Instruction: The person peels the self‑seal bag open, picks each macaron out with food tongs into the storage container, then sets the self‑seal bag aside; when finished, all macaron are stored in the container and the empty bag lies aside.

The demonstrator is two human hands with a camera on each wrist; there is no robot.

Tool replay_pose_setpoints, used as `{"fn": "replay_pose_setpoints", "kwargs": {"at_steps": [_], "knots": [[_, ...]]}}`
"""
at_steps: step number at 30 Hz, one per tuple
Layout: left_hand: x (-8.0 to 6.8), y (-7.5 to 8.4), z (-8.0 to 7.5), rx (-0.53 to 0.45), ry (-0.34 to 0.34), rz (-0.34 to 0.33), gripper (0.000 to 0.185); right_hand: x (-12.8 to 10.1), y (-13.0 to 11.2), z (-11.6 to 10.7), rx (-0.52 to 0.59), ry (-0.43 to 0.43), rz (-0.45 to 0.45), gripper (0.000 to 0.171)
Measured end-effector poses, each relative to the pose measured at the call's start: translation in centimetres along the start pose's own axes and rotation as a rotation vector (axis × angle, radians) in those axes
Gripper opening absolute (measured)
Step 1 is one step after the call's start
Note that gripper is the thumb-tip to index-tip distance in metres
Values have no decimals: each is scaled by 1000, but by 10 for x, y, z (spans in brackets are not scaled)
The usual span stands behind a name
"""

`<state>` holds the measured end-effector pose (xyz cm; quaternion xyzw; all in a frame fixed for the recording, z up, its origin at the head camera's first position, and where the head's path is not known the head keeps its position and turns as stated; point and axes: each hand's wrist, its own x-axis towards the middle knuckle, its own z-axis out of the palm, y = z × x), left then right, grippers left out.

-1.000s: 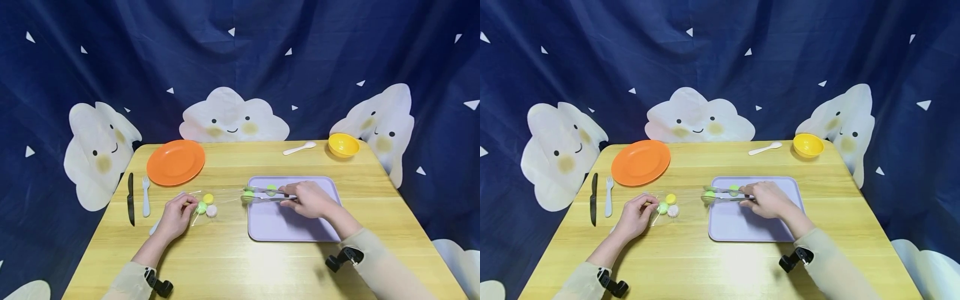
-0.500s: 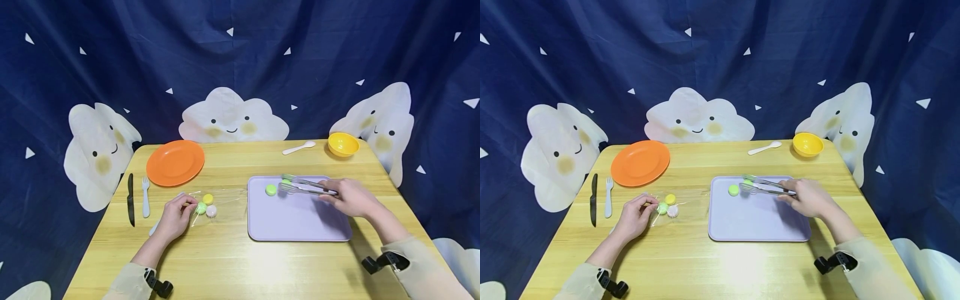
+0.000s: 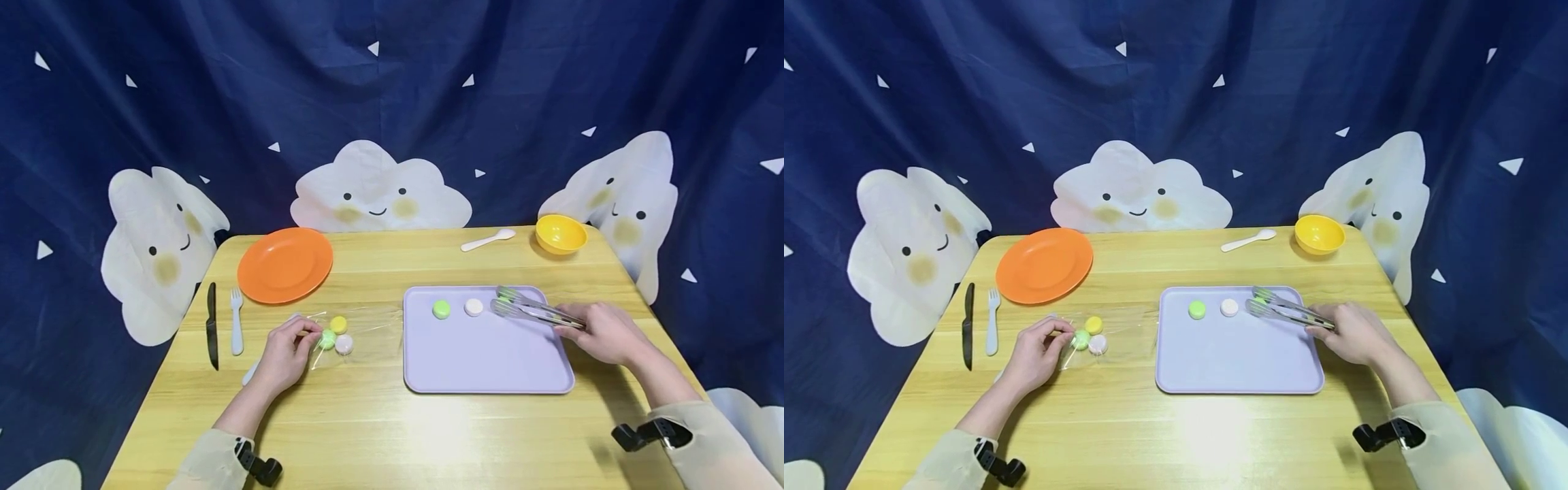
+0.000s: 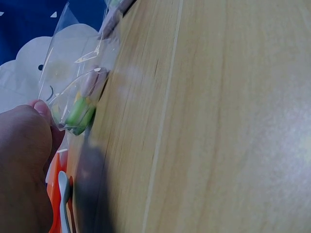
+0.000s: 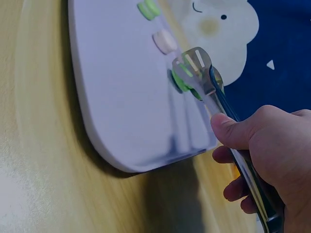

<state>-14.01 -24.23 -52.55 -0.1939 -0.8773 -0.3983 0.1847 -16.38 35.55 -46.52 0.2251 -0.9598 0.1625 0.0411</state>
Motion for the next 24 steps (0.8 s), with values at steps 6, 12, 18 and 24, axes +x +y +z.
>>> {"fn": "replay_pose_setpoints", "kwargs": {"at_steps": [6, 12, 18, 24], "knots": [[0, -1, -1, -14, -1, -7, 15, 4, -9, -2, 1, -21, 40, 51], [0, 0, -1, -22, -1, -6, 12, 23, -48, -4, 14, 23, -72, 42], [0, 2, -1, -17, -2, -14, 13, 46, -83, 16, 84, 95, -276, 27], [0, 3, -2, -22, -3, -19, 12, 69, -112, 42, 39, 68, -362, 18]]}}
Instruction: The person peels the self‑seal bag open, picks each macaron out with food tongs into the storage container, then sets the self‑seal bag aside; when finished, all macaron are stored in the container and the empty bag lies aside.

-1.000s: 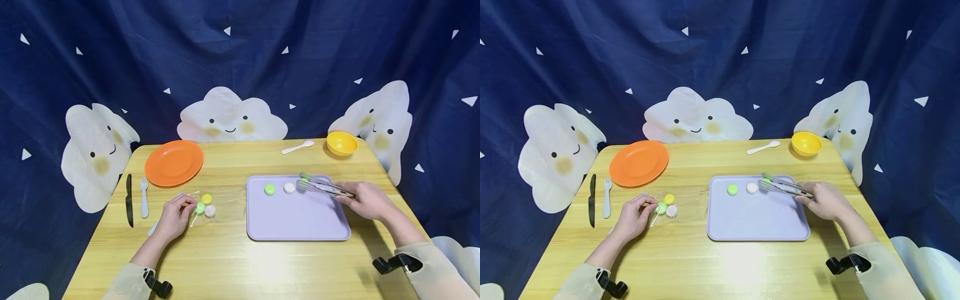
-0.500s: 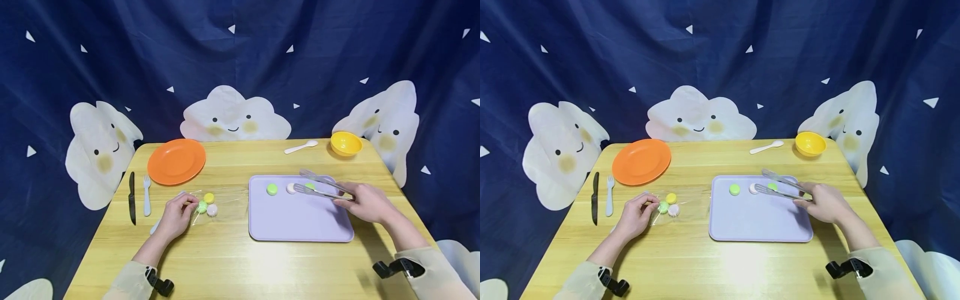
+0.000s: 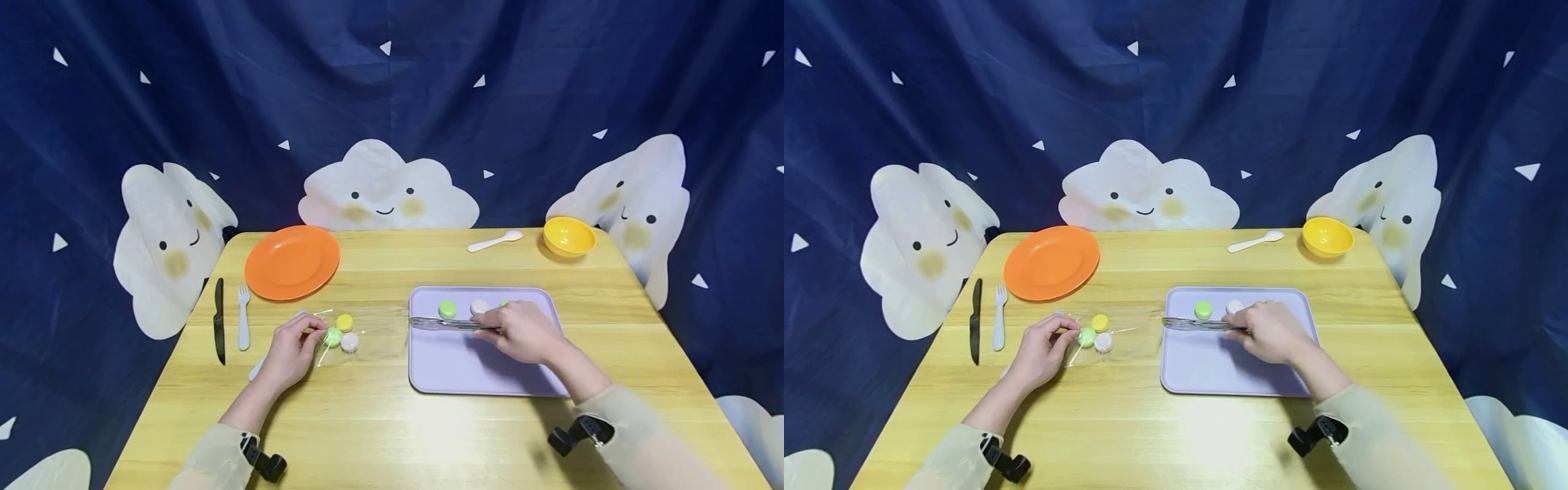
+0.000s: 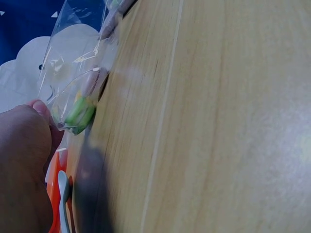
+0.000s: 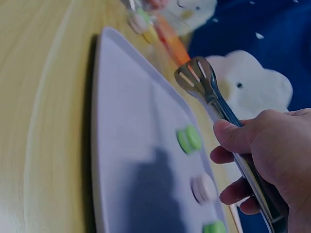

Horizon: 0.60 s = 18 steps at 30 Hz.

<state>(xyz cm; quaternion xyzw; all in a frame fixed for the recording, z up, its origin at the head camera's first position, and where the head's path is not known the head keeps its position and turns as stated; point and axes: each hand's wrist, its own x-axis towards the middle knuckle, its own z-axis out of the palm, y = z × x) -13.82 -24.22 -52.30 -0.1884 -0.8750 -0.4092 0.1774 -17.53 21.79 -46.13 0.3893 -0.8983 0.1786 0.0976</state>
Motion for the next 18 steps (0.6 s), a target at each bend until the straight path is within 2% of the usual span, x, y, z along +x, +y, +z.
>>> {"fn": "replay_pose_setpoints", "kwargs": {"at_steps": [3, 6, 13, 18], "knots": [[-1, -1, 0, 3, 1, 5, 10, 14, -8, 11, -8, -52, 4, 10], [-1, -2, 0, 7, 2, 11, 10, 26, -15, 18, -8, -87, 10, 11], [-1, 0, 0, 13, 14, 4, 13, 49, -34, 30, 39, -138, 18, 18], [0, 3, 1, -4, 12, -15, 15, 60, -44, 40, 65, -162, 33, 31]]}}
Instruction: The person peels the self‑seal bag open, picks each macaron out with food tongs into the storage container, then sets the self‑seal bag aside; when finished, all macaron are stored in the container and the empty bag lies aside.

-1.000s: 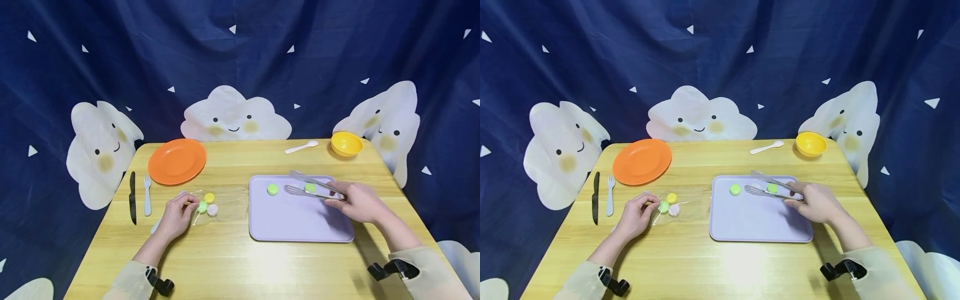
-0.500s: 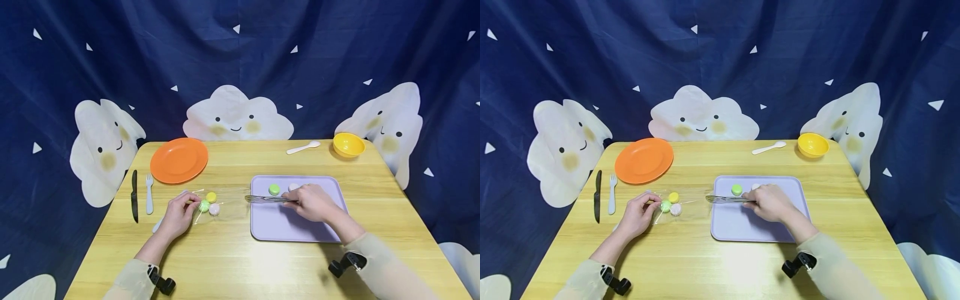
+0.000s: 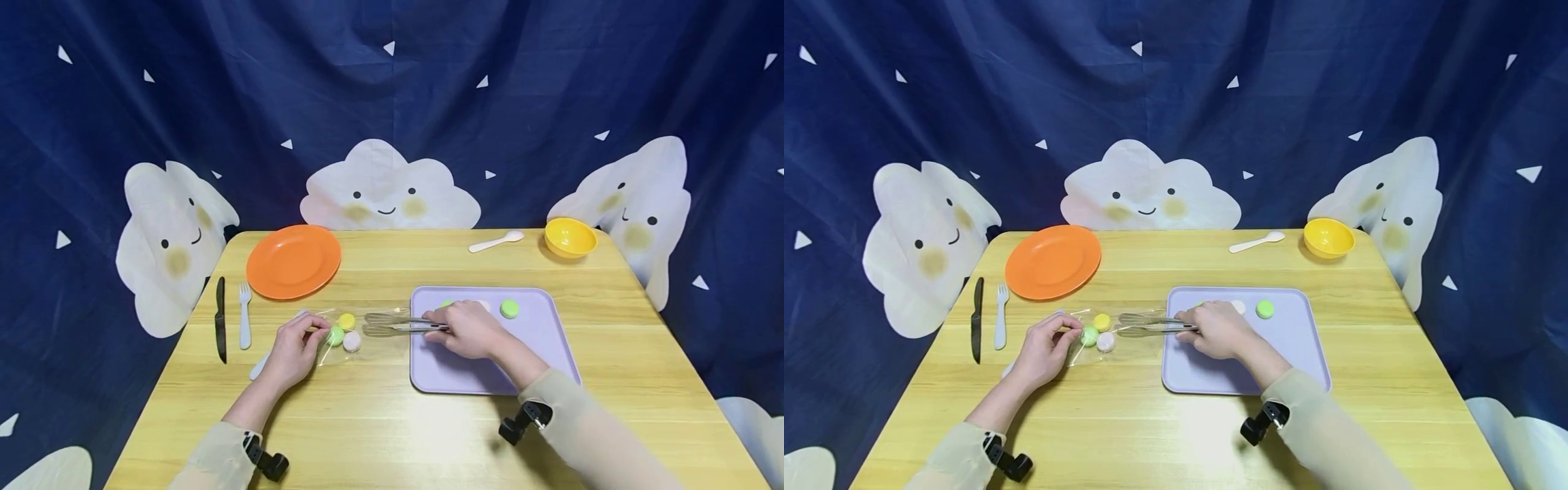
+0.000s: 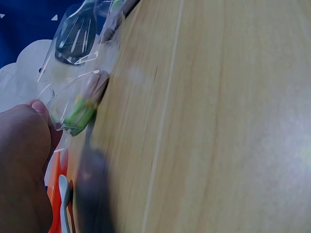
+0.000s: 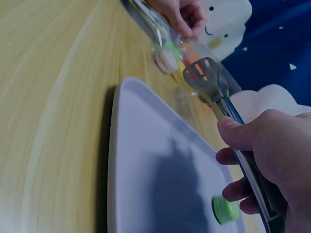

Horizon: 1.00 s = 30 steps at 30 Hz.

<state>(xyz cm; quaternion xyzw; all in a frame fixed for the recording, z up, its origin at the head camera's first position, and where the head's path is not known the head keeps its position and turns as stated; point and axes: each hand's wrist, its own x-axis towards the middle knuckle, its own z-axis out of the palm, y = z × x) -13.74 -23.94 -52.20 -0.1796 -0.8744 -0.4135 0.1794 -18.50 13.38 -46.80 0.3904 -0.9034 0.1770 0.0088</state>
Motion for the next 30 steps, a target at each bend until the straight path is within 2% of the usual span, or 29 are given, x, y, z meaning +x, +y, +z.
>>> {"fn": "replay_pose_setpoints", "kwargs": {"at_steps": [4, 9, 13, 18, 23, 30], "knots": [[2, 2, 3, -11, -4, 0, 14, 8, -5, 7, 20, -40, -16, 38], [3, 4, 5, -13, -4, 20, 14, 16, -10, 14, 33, -81, -29, 39], [3, 5, 5, -16, -4, 30, 15, 20, -13, 18, -9, -104, -41, 37], [3, 5, 5, -3, -12, 19, 17, 21, -15, 23, -54, -73, -85, 28], [1, 2, 5, 0, -12, 25, 17, 18, -15, 23, -46, -41, -93, 22], [-2, -2, 1, 15, -6, 9, 15, 5, -6, 1, -25, -27, -45, 35]]}}
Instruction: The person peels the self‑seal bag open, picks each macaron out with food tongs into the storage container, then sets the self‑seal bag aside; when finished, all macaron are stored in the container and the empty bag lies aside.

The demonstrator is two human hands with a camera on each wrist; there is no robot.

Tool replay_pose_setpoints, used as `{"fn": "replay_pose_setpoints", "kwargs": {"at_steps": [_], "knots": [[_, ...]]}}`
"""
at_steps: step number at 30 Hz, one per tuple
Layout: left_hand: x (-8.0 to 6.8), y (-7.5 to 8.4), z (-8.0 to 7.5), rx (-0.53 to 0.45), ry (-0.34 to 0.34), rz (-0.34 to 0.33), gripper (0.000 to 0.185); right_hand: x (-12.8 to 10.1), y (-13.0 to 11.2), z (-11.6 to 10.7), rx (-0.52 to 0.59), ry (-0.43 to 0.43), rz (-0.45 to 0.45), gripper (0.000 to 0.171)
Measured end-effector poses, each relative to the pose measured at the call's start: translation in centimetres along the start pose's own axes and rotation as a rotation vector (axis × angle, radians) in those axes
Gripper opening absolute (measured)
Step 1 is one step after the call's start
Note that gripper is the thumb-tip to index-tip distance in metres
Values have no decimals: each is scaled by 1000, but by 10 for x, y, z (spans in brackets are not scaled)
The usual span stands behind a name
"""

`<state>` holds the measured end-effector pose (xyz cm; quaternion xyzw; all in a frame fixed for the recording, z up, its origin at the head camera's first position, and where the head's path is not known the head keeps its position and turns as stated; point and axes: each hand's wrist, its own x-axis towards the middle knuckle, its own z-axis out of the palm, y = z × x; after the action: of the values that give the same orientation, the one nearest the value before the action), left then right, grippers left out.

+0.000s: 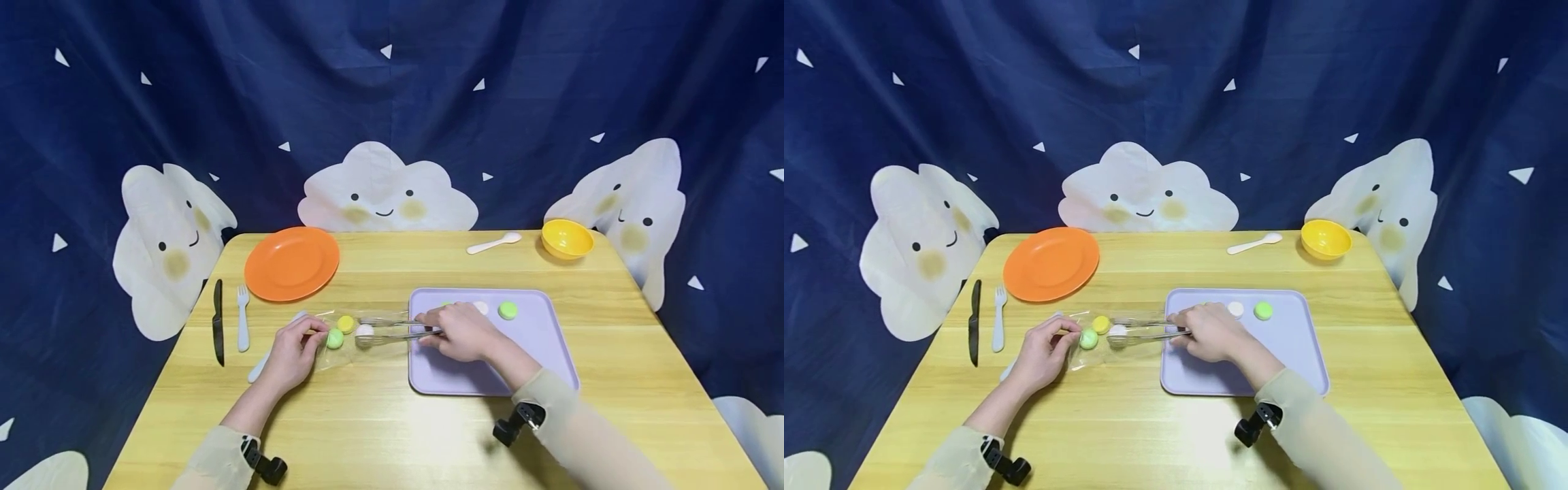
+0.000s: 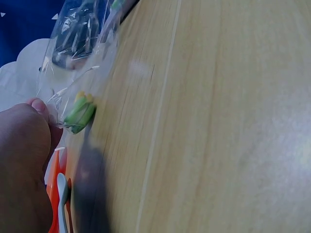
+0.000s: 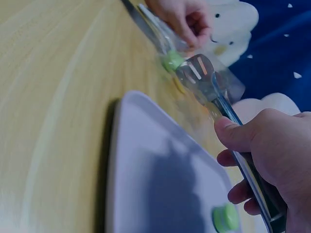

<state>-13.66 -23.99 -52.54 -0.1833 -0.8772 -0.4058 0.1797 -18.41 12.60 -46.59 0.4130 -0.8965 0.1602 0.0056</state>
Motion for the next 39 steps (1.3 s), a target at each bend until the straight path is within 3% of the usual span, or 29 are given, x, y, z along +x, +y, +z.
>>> {"fn": "replay_pose_setpoints", "kwargs": {"at_steps": [11, 18, 30, 39], "knots": [[-2, -1, -2, 12, 7, -3, 16, -48, 23, -30, -19, 56, 59, 27], [-3, -1, -1, 2, 6, 2, 17, -82, 38, -42, -22, 92, 111, 34], [0, 2, 0, 2, 1, 1, 14, -121, 55, -37, -32, 113, 160, 32], [-1, 0, 1, 1, 9, -5, 17, -128, 61, -31, -45, 74, 203, 39]]}}
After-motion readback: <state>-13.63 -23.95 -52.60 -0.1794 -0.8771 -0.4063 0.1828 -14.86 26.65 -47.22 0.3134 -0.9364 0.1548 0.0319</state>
